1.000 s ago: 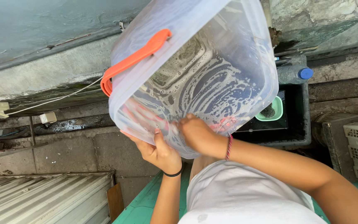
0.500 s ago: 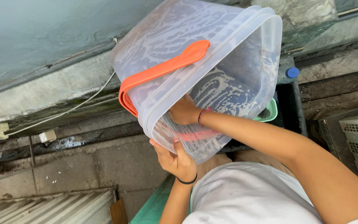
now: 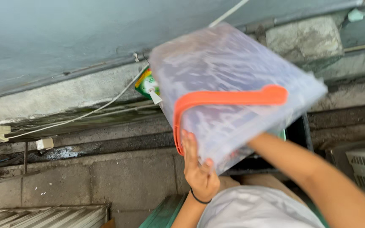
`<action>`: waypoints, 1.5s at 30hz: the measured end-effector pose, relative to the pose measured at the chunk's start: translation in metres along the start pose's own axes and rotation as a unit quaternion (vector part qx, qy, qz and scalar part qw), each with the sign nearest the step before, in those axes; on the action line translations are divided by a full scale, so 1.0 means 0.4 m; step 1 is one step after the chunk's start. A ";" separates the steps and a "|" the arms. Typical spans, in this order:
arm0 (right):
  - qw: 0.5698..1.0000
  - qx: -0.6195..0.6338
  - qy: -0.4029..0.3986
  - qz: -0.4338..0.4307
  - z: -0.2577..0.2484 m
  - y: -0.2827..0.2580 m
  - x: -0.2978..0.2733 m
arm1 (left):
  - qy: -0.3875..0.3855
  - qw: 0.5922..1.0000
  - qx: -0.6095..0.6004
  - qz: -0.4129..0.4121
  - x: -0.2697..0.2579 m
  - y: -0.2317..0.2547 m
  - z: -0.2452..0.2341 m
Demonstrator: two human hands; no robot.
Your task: The person washes a large plastic storage bin by scrubbing the inside and outside with a soapy sponge and rinsing it.
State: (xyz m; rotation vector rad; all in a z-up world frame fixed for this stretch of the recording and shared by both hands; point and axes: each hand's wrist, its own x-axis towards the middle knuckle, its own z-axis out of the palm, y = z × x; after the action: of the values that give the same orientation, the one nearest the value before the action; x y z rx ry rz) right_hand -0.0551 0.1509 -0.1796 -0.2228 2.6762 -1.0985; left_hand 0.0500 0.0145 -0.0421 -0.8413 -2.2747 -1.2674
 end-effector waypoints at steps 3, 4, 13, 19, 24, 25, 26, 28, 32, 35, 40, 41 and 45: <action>0.992 0.061 0.011 -0.110 0.058 -0.059 -0.079 | -0.044 0.998 0.029 0.026 0.044 0.006 0.002; 0.986 0.084 0.010 -0.141 0.066 -0.062 -0.117 | -0.053 0.997 0.035 0.030 0.052 0.008 -0.001; 0.991 -0.022 0.132 -0.015 -0.044 0.128 -0.039 | -0.013 0.999 -0.048 0.005 0.110 0.002 -0.015; 0.988 0.085 0.060 -0.114 0.074 -0.019 0.032 | -0.090 0.996 -0.004 0.003 0.132 0.016 -0.013; 0.966 0.163 0.074 -0.189 0.095 -0.016 -0.116 | -0.085 0.996 -0.005 -0.016 0.141 0.009 -0.028; 0.967 0.152 0.098 -0.182 0.071 0.016 -0.119 | -0.078 0.997 -0.010 -0.022 0.149 0.005 -0.029; 0.970 0.136 0.121 -0.164 0.045 0.049 -0.111 | -0.075 0.997 -0.013 -0.016 0.160 0.000 -0.031; 0.978 0.087 0.150 -0.112 0.001 0.115 -0.083 | -0.066 0.998 -0.018 -0.014 0.168 0.004 -0.031; 0.988 0.058 0.132 -0.051 -0.021 0.146 0.054 | -0.073 0.997 0.008 -0.016 0.160 0.038 0.007; 0.989 0.090 0.100 -0.057 0.003 0.100 0.133 | -0.088 0.996 0.016 -0.015 0.173 0.042 0.016; 0.979 0.136 0.091 -0.123 0.040 0.069 0.020 | -0.090 0.995 0.024 -0.026 0.209 0.027 -0.003; 0.977 0.137 0.096 -0.128 0.046 0.073 -0.030 | -0.086 0.996 0.025 -0.030 0.212 0.026 -0.005; 0.992 0.039 0.106 -0.062 0.015 0.120 -0.101 | -0.075 0.996 0.017 -0.040 0.228 0.023 -0.008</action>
State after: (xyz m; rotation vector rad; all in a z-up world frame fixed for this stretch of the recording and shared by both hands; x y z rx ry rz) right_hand -0.0171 0.1898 -0.2112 -0.2743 2.8295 -1.3319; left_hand -0.0110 0.0435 0.0199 -0.8661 -2.4633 -1.2338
